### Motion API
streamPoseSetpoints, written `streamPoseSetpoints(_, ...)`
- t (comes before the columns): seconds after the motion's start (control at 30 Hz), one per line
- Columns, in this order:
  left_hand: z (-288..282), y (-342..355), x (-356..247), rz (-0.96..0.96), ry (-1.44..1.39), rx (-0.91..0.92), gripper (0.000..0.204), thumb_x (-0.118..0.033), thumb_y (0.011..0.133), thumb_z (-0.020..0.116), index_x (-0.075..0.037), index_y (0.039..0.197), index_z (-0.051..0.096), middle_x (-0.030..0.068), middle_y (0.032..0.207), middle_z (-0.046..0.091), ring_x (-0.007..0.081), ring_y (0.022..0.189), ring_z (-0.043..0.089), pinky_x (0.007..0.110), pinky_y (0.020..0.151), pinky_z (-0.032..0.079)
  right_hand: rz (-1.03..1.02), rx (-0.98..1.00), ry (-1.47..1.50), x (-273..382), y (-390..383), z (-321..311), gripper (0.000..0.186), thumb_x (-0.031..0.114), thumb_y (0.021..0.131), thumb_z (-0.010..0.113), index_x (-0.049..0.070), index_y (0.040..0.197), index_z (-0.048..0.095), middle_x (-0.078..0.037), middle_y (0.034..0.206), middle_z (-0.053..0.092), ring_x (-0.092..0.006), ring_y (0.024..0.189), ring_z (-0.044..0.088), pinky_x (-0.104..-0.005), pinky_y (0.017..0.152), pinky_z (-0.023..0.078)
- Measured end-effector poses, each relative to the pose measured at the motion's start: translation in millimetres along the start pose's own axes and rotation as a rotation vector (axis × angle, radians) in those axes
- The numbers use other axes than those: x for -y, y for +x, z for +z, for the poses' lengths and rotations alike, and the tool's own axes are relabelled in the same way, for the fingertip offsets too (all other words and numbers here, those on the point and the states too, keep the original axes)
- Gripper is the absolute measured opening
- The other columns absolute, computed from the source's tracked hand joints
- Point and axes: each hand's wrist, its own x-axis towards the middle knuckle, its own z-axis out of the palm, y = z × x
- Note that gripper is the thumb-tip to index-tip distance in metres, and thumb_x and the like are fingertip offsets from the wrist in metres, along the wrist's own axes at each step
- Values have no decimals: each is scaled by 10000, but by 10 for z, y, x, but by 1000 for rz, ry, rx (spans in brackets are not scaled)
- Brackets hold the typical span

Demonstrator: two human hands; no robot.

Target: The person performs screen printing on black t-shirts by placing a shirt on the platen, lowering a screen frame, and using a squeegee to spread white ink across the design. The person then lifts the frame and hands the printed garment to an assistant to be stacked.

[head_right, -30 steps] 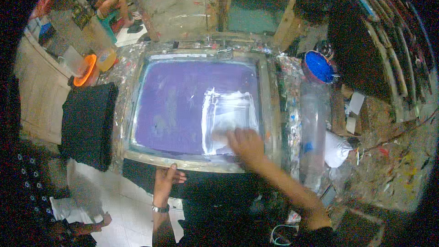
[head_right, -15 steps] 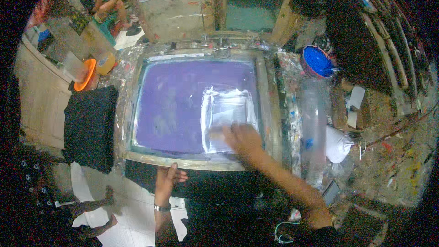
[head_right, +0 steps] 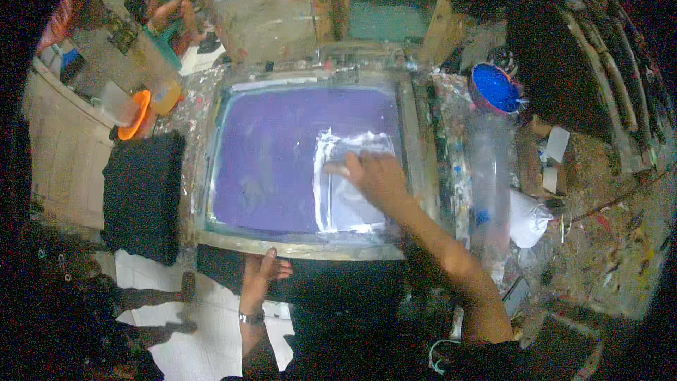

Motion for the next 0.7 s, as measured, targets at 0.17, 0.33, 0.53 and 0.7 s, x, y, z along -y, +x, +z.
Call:
streamPoseSetpoints(0.17,-128,58,128,-17,-68,19,471,-281,920,635,98,1115,435,207,853,640,270,714,687,335,633,594,-97,160,64,514,-844,-283,277,294,799,667,86,917,526,-108,777,581,-277,697,655,-390,628,528)
streamPoseSetpoints(0.33,22,65,118,107,-105,-4,374,-258,920,635,80,1015,505,174,805,642,227,649,663,306,571,561,-32,186,139,527,-811,-567,355,360,798,686,70,954,552,-99,850,582,-285,823,643,-535,861,440)
streamPoseSetpoints(0.53,-46,-276,-334,331,-141,3,484,-326,934,610,65,1121,395,174,757,635,226,609,650,312,534,543,197,-175,62,846,-652,-1077,448,466,749,714,64,919,614,-82,845,553,-251,888,555,-616,969,262)
streamPoseSetpoints(0.7,463,-413,-1130,678,-180,-123,289,-255,981,528,-18,1094,406,148,820,633,185,651,636,284,577,516,63,-435,-55,453,2,-1620,519,553,725,715,67,762,536,-104,799,531,-279,793,538,-434,779,397)
